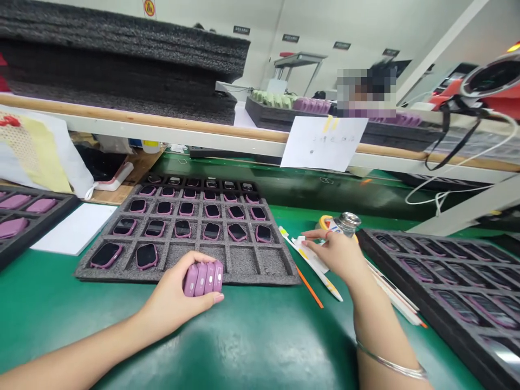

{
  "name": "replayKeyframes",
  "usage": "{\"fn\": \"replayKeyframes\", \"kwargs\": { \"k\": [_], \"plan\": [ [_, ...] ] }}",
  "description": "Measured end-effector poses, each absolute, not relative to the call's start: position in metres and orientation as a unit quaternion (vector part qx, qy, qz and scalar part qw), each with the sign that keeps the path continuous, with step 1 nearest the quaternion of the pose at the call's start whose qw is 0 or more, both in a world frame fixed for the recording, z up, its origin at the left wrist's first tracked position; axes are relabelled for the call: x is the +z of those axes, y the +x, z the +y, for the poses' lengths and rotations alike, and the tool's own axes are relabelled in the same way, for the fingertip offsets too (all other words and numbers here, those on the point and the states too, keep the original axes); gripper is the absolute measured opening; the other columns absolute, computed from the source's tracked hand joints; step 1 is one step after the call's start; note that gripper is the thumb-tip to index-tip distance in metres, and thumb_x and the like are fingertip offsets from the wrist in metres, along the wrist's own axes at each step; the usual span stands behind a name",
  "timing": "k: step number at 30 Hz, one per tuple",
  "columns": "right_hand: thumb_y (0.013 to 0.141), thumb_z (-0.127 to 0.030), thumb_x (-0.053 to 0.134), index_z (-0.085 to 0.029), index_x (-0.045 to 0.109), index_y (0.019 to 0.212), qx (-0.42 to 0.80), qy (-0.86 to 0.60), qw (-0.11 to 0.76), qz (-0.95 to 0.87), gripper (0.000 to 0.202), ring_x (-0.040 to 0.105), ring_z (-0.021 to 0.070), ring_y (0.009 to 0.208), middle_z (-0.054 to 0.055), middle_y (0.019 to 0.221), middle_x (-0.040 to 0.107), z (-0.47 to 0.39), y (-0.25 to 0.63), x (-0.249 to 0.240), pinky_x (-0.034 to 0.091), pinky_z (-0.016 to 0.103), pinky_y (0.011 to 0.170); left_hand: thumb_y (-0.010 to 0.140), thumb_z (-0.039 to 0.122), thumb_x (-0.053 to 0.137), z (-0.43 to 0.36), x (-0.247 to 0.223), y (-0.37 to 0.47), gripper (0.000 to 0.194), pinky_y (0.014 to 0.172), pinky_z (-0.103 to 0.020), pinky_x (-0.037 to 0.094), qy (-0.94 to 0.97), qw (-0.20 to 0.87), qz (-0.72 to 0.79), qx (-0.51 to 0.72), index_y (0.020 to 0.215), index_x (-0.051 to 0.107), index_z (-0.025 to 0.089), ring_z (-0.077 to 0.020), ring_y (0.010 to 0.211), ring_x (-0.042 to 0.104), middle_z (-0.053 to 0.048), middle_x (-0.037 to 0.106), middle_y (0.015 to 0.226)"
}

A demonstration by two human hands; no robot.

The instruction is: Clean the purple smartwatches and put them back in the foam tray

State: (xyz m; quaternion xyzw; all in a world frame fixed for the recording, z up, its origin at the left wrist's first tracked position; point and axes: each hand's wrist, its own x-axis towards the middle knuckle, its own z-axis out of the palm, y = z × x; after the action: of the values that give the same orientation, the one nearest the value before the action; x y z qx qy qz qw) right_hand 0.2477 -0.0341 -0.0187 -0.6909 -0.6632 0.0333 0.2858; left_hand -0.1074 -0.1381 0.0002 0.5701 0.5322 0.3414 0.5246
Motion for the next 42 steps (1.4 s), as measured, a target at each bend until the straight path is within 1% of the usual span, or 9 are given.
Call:
{"fn": "replayKeyframes", "kwargs": {
  "k": [5, 10, 14, 16, 24, 27, 33, 38, 42],
  "plan": [
    [0.075, -0.039, 0.070, -0.023, 0.068, 0.059, 0.049, -0.684, 0.322, -0.652, 0.023, 0.055, 0.0221, 0.046, 0.005, 0.047, 0.061, -0.035, 0.236, -0.013, 0.041, 0.036, 0.051, 0.067, 0.028, 0.082, -0.140, 0.003, -0.105, 0.047, 0.091, -0.040, 0.052, 0.576, 0.509, 0.537, 0.349, 0.107, 0.057, 0.023, -0.0231, 0.093, 0.068, -0.003, 0.068, 0.106],
    [0.085, -0.049, 0.066, -0.022, 0.070, 0.090, 0.059, -0.615, 0.447, -0.647, 0.028, 0.068, 0.0212, 0.068, 0.007, 0.080, 0.074, -0.070, 0.173, 0.016, 0.053, 0.035, 0.065, 0.063, 0.026, 0.085, -0.138, 0.003, -0.105, 0.050, 0.089, -0.037, 0.052, 0.581, 0.500, 0.532, 0.359, 0.105, 0.059, 0.023, -0.0232, 0.099, 0.065, -0.002, 0.069, 0.109],
    [0.090, -0.024, 0.068, -0.025, 0.070, 0.089, 0.130, -0.347, 0.430, -0.823, 0.003, 0.068, 0.0161, 0.071, 0.001, 0.080, 0.073, -0.111, 0.105, 0.023, 0.054, 0.030, 0.067, 0.063, 0.026, 0.086, -0.136, -0.002, -0.106, 0.051, 0.088, -0.036, 0.051, 0.585, 0.504, 0.511, 0.377, 0.106, 0.059, 0.023, -0.0229, 0.097, 0.065, -0.002, 0.070, 0.106],
    [0.091, -0.015, 0.064, -0.023, 0.070, 0.092, 0.105, -0.272, 0.393, -0.872, 0.010, 0.065, 0.0155, 0.073, 0.002, 0.083, 0.073, -0.121, 0.086, 0.020, 0.051, 0.030, 0.066, 0.062, 0.025, 0.086, -0.136, -0.005, -0.106, 0.050, 0.087, -0.036, 0.050, 0.587, 0.508, 0.500, 0.384, 0.105, 0.059, 0.022, -0.0224, 0.097, 0.065, -0.002, 0.070, 0.106],
    [0.095, -0.016, 0.060, -0.019, 0.067, 0.093, -0.024, -0.280, 0.364, -0.888, 0.007, 0.063, 0.0183, 0.076, 0.005, 0.085, 0.072, -0.097, 0.078, 0.013, 0.049, 0.034, 0.068, 0.057, 0.034, 0.091, -0.135, -0.005, -0.105, 0.055, 0.071, -0.029, 0.045, 0.546, 0.534, 0.534, 0.362, 0.097, 0.054, 0.022, -0.0158, 0.077, 0.057, 0.004, 0.063, 0.086],
    [0.092, -0.015, 0.064, -0.021, 0.065, 0.095, 0.007, -0.287, 0.386, -0.877, 0.007, 0.065, 0.0183, 0.078, 0.005, 0.085, 0.071, -0.096, 0.077, 0.013, 0.052, 0.033, 0.071, 0.057, 0.037, 0.091, -0.135, -0.005, -0.107, 0.055, 0.070, -0.029, 0.044, 0.555, 0.530, 0.535, 0.354, 0.093, 0.052, 0.022, -0.0153, 0.075, 0.054, 0.005, 0.060, 0.081],
    [0.092, -0.011, 0.061, -0.020, 0.065, 0.097, 0.083, -0.235, 0.357, -0.900, 0.011, 0.062, 0.0155, 0.073, 0.004, 0.086, 0.071, -0.113, 0.080, 0.011, 0.048, 0.031, 0.065, 0.059, 0.019, 0.085, -0.135, -0.008, -0.106, 0.053, 0.079, -0.031, 0.047, 0.561, 0.536, 0.504, 0.379, 0.104, 0.057, 0.023, -0.0189, 0.088, 0.061, 0.001, 0.067, 0.099],
    [0.090, -0.014, 0.067, -0.021, 0.065, 0.095, 0.016, -0.310, 0.395, -0.865, 0.009, 0.065, 0.0174, 0.077, 0.003, 0.083, 0.071, -0.103, 0.087, 0.010, 0.050, 0.033, 0.069, 0.058, 0.032, 0.090, -0.137, -0.006, -0.106, 0.056, 0.074, -0.031, 0.047, 0.555, 0.529, 0.526, 0.368, 0.101, 0.055, 0.024, -0.0176, 0.081, 0.059, 0.003, 0.065, 0.089],
    [0.089, -0.013, 0.067, -0.023, 0.066, 0.094, 0.127, -0.304, 0.390, -0.860, 0.011, 0.065, 0.0140, 0.075, 0.001, 0.083, 0.070, -0.103, 0.096, 0.010, 0.051, 0.027, 0.065, 0.058, 0.031, 0.090, -0.137, -0.006, -0.107, 0.057, 0.081, -0.033, 0.048, 0.560, 0.536, 0.514, 0.368, 0.104, 0.057, 0.025, -0.0190, 0.088, 0.061, 0.002, 0.066, 0.097]
  ]
}}
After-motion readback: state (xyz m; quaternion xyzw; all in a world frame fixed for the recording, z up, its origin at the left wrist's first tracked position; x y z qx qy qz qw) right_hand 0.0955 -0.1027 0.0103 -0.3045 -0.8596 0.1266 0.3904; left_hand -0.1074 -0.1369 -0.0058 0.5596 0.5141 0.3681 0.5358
